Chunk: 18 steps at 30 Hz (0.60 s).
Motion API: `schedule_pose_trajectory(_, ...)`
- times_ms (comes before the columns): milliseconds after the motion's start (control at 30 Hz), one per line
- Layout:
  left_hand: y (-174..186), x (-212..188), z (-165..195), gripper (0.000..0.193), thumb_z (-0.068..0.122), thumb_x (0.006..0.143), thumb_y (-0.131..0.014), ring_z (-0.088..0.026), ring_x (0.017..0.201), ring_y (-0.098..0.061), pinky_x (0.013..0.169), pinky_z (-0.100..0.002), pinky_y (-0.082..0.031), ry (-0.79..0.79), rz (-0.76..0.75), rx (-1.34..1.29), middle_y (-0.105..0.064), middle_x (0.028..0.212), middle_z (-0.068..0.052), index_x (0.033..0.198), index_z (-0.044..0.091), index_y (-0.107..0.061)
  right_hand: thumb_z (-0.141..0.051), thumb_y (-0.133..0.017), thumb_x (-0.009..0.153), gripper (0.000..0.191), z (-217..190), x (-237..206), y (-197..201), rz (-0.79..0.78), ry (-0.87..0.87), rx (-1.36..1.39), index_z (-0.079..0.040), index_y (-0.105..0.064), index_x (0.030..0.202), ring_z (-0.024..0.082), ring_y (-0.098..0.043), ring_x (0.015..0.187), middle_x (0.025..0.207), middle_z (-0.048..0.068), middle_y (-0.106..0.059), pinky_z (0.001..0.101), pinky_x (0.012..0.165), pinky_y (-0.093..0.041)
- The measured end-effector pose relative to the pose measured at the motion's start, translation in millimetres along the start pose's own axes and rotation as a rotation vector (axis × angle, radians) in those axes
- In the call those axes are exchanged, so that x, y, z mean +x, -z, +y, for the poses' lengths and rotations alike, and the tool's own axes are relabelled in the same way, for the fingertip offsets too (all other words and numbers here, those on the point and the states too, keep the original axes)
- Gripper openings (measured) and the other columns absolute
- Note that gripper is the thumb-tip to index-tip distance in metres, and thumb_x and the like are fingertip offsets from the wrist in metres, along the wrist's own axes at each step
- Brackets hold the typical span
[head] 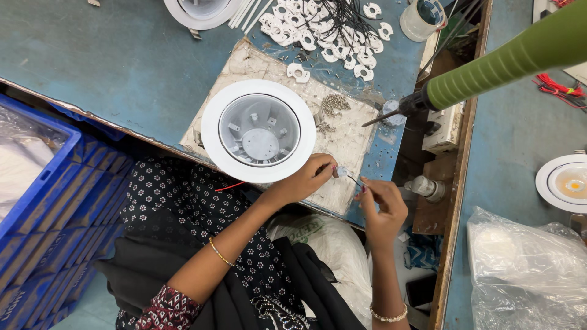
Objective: The person assembles a recessed LED light fixture by connecting wires to the internal LED module, securing components with a screwdriver, and inserting a plastic tube into the housing. The person handles wires, a screwdriver, and a plastic tube while working at a cluttered assembly table.
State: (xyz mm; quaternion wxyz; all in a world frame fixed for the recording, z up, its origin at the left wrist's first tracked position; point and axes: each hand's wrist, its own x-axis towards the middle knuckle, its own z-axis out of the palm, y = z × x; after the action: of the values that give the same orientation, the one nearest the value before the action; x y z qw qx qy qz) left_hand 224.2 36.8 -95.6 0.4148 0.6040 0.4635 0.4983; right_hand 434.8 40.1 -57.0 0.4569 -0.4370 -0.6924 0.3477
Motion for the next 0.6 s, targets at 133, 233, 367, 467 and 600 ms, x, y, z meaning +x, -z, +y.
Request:
schedule_pose_trajectory(133,1.1,-0.2,4.3,0.023,0.02,0.103,-0.053,-0.016,0.076,-0.061,0.074,-0.031,-0.05,0.002,0.023,-0.006,-0.066,0.084,-0.008,0.098,0.001,-0.065,0.005,-0.075,0.087,0.021,-3.0,-7.8,-3.9,0.029,0.332,-0.42,0.001,-0.076,0.107,0.014,-0.066,0.075,0.099,0.011,-0.071,0.0264,0.068,-0.053)
schedule_pose_trajectory(233,1.1,-0.9,6.2,0.023,0.02,0.102,-0.054,-0.016,0.073,-0.06,0.072,-0.031,-0.05,0.029,0.033,-0.014,-0.065,0.082,-0.008,0.099,0.001,-0.066,0.007,-0.077,0.085,0.023,1.1,-14.2,-7.1,0.046,0.463,-0.533,-0.001,-0.078,0.107,0.015,-0.067,0.075,0.098,0.01,-0.071,0.0275,0.066,-0.055)
schedule_pose_trajectory(367,2.1,-0.8,6.2,0.022,0.02,0.103,-0.054,-0.015,0.073,-0.059,0.073,-0.03,-0.05,0.013,0.033,-0.027,-0.065,0.082,-0.007,0.098,0.001,-0.065,0.008,-0.078,0.083,0.025,9.1,-18.7,-9.8,0.054,0.529,-0.557,0.001,-0.077,0.107,0.016,-0.067,0.073,0.095,0.01,-0.071,0.0288,0.063,-0.055)
schedule_pose_trajectory(467,2.0,-1.4,5.0,0.023,0.02,0.103,-0.054,-0.015,0.071,-0.057,0.071,-0.03,-0.049,0.034,0.036,-0.031,-0.064,0.081,-0.007,0.1,0.001,-0.066,0.009,-0.078,0.083,0.023,12.7,-20.5,-11.4,0.045,0.564,-0.542,0.002,-0.077,0.105,0.018,-0.068,0.074,0.094,0.011,-0.07,0.03,0.065,-0.056)
schedule_pose_trajectory(600,0.5,-1.7,3.3,0.023,0.021,0.102,-0.055,-0.014,0.071,-0.056,0.07,-0.03,-0.049,0.044,0.046,-0.04,-0.064,0.08,-0.006,0.101,0.001,-0.066,0.01,-0.078,0.081,0.024,12.8,-20.7,-13.4,0.029,0.58,-0.534,0.003,-0.077,0.104,0.019,-0.069,0.074,0.092,0.011,-0.07,0.0306,0.064,-0.055)
